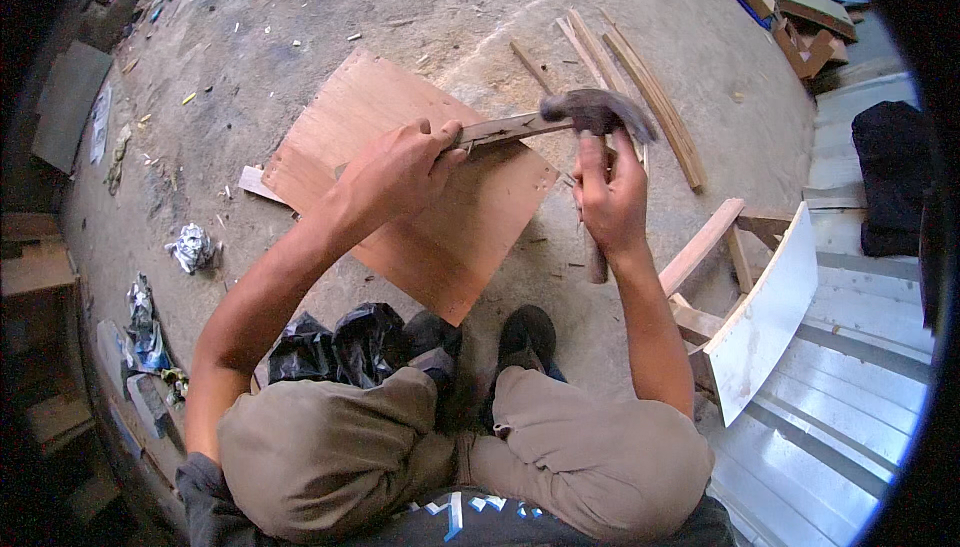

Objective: The person assembles a small wooden stool by fitting a rectangular frame and a flat wooden seat together. They use a hammer to drive nails into the frame and seat to secure the components.

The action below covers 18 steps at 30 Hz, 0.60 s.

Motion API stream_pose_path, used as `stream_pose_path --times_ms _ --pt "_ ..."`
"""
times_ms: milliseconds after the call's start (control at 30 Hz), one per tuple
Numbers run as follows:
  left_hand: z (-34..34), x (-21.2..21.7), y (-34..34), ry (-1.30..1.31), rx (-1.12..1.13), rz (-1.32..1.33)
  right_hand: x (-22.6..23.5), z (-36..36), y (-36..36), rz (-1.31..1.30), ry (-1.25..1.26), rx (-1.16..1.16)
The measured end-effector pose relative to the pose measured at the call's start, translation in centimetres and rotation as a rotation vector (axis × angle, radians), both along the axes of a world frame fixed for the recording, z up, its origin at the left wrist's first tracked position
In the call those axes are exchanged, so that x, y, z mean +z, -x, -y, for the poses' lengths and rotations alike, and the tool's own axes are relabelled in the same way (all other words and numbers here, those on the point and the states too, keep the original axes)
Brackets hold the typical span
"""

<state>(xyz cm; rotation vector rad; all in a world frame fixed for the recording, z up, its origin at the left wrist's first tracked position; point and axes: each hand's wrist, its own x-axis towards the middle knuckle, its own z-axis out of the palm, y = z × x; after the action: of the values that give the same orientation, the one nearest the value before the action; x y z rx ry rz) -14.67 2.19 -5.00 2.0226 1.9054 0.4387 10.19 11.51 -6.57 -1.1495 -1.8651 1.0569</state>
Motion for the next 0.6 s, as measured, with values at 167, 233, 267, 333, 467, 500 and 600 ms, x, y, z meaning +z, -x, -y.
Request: stream_pose_path --times_ms 167,233,267,333,467,500,600 --pt "0.1 0.4 0.2 0.034 -0.002 -0.018 3.0 0.0 0.8 -0.21 0.015 -0.068" --pt "-0.2 0.4 0.1 0.051 0.006 -0.031 4.0 0.1 1.3 -0.344 0.044 -0.107" --pt "-0.3 0.3 0.1 0.066 0.005 -0.04 2.5 -0.2 1.2 -0.203 -0.079 -0.05" --pt "-0.5 0.6 0.1 0.079 -0.008 -0.052 -0.9 -1.0 0.3 0.002 -0.206 0.027" --pt "0.2 0.6 0.3 0.07 0.007 -0.046 1.5 -1.1 0.3 -0.101 0.077 0.025" --pt "0.2 0.3 0.3 0.063 0.011 -0.042 2.3 -0.6 0.8 -0.194 0.108 -0.04" --pt "-0.1 0.2 0.2 0.014 -0.015 -0.052 0.9 0.2 0.6 -0.309 0.023 -0.112"
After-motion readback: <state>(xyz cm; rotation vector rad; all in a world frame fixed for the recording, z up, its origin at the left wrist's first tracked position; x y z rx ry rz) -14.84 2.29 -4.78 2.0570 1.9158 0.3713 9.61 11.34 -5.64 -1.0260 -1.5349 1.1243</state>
